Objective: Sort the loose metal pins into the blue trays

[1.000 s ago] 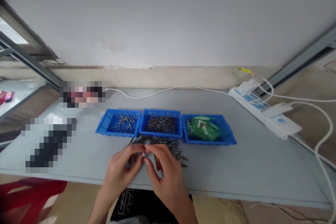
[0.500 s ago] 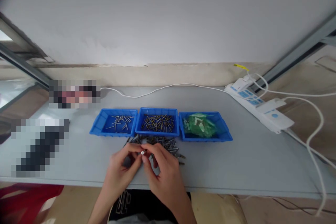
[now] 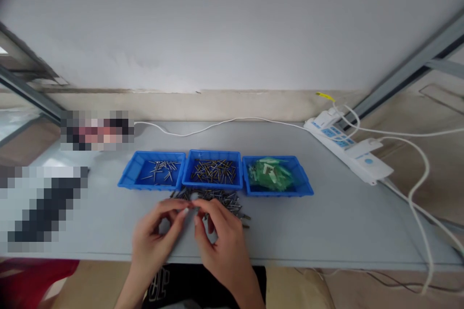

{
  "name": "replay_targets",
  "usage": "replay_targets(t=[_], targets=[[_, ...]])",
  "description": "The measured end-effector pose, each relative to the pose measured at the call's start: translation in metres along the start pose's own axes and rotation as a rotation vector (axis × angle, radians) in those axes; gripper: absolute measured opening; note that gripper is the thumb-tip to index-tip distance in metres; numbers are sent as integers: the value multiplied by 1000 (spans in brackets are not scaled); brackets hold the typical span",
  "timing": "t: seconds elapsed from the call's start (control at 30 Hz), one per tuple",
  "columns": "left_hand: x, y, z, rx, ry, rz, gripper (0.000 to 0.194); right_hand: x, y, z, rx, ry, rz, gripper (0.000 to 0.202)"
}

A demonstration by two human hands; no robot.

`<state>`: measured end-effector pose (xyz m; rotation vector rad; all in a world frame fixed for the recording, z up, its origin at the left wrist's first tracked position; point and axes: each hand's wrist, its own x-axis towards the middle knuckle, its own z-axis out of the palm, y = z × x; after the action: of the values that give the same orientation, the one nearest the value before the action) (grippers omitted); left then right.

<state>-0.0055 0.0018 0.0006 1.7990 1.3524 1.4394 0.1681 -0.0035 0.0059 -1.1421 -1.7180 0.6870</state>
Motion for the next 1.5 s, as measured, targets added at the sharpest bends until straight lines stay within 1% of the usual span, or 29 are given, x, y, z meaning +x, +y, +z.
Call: replay_targets(t=[0.1, 0.13, 0.17, 0.23, 0.3, 0.37, 0.4, 0.47, 0.5, 0.53, 0.63, 0.7, 0.77, 0.87, 1.07, 1.2, 1.3, 1.37, 1.4, 1.5], targets=[[2, -1, -10, -3, 309, -48, 5, 0, 0, 1, -36, -6, 3, 25], [6, -1, -15, 29, 397, -68, 3, 0, 1, 1, -59, -10, -5, 25], [12, 0, -20, 84, 452, -83, 3, 0, 1, 2, -90, -11, -20, 25], [27, 3, -31, 255, 512, -73, 6, 0, 4, 5, -180, -6, -62, 23], [41, 6, -37, 396, 500, -44, 13, 0, 6, 8, -287, 6, -108, 20], [47, 8, -39, 425, 462, -14, 23, 1, 9, 12, -383, 1, -139, 19], [46, 8, -37, 412, 477, 13, 23, 1, 10, 14, -423, -13, -151, 19], [39, 6, -32, 373, 498, 77, 15, 1, 13, 17, -493, -47, -169, 21], [33, 4, -30, 351, 483, 94, 12, 1, 14, 18, -525, -64, -176, 22], [28, 2, -28, 334, 442, 99, 11, 1, 15, 19, -553, -78, -181, 23], [14, -5, -26, 307, 309, 79, 15, 2, 16, 20, -586, -103, -175, 23], [9, -8, -27, 298, 261, 83, 17, 2, 16, 20, -577, -102, -162, 23], [7, -9, -30, 293, 237, 87, 19, 2, 15, 20, -577, -99, -161, 23], [4, -9, -32, 303, 204, 72, 18, 2, 14, 19, -590, -128, -208, 26], [6, -9, -31, 335, 129, 64, 16, 2, 12, 18, -578, -170, -248, 24], [5, -13, -32, 336, 79, 62, 16, 3, 7, 18, -536, -202, -289, 25], [5, -13, -34, 323, 35, 73, 16, 4, 3, 14, -448, -170, -271, 22], [6, -8, -34, 288, -29, 105, 17, 3, 2, 11, -348, -117, -232, 18], [7, -5, -33, 258, -82, 113, 19, 2, 2, 9, -292, -85, -212, 16], [10, 5, -24, 124, -289, 81, 24, 0, 2, 4, -153, -29, -154, 10]])
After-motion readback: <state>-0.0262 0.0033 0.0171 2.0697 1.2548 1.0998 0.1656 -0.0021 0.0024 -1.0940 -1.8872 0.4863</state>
